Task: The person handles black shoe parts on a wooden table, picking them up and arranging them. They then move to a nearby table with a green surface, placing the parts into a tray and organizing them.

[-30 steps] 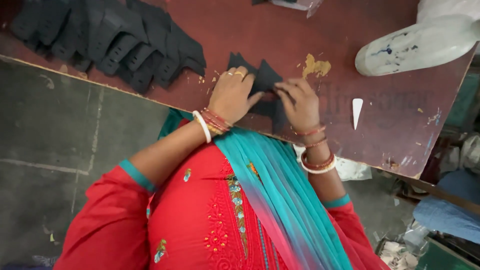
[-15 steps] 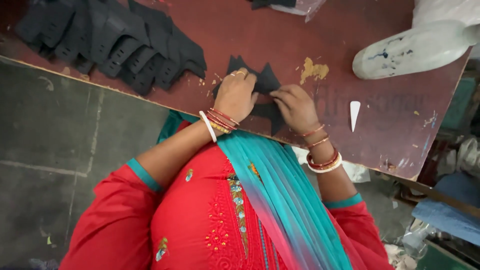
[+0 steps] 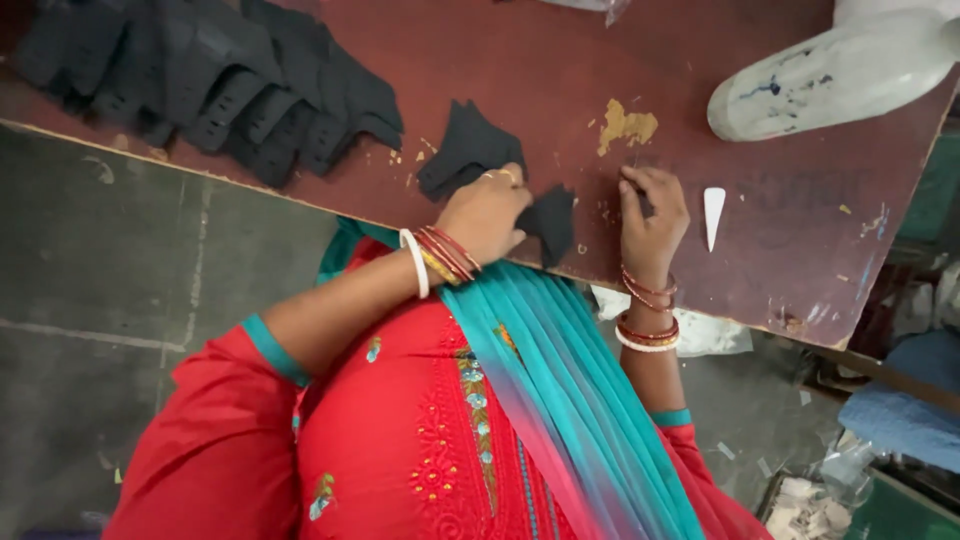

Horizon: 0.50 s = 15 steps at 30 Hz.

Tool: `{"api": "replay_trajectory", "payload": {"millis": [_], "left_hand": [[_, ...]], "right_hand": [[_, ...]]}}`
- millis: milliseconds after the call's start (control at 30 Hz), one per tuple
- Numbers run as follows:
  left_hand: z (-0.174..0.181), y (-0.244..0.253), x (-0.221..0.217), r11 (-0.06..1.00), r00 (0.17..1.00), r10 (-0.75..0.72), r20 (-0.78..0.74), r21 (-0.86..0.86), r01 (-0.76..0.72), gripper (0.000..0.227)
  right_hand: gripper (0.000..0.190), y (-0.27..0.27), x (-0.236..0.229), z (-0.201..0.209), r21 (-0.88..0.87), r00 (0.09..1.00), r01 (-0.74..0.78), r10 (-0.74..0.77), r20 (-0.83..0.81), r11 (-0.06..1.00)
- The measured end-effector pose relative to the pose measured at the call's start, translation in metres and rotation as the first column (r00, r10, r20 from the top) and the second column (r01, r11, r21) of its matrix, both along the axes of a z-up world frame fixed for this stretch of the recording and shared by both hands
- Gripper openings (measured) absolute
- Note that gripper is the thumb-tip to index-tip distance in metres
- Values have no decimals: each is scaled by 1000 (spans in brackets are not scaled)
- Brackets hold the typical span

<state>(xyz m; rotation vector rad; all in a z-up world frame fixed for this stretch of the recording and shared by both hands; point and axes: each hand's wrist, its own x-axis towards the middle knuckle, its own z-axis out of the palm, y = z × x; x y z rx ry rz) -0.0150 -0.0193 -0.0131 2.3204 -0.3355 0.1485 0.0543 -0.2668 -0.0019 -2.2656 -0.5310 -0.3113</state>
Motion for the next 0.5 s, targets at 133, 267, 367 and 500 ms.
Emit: {"api": "replay_trajectory", "payload": {"millis": [133,267,367,500], "left_hand": [[-8,-5,4,996,999,50,21,68,-51,38],[4,33,-7,983,996,88,-26,-162,-91,33],[32,112,-24,873,916,398,44,-327,-363,29],[8,246,-48,590,683,730,-17,-488,-643,36]], "right_hand": [[13,-3,2,-4,-37,997,-60,62,55,997],[13,-2,3,-5,-77,996,-63,67,54,995],[14,-2,4,-8,-57,995,-83,85,45,995],[15,-4,10,-11,-66,994,-90,93,50,994]]}}
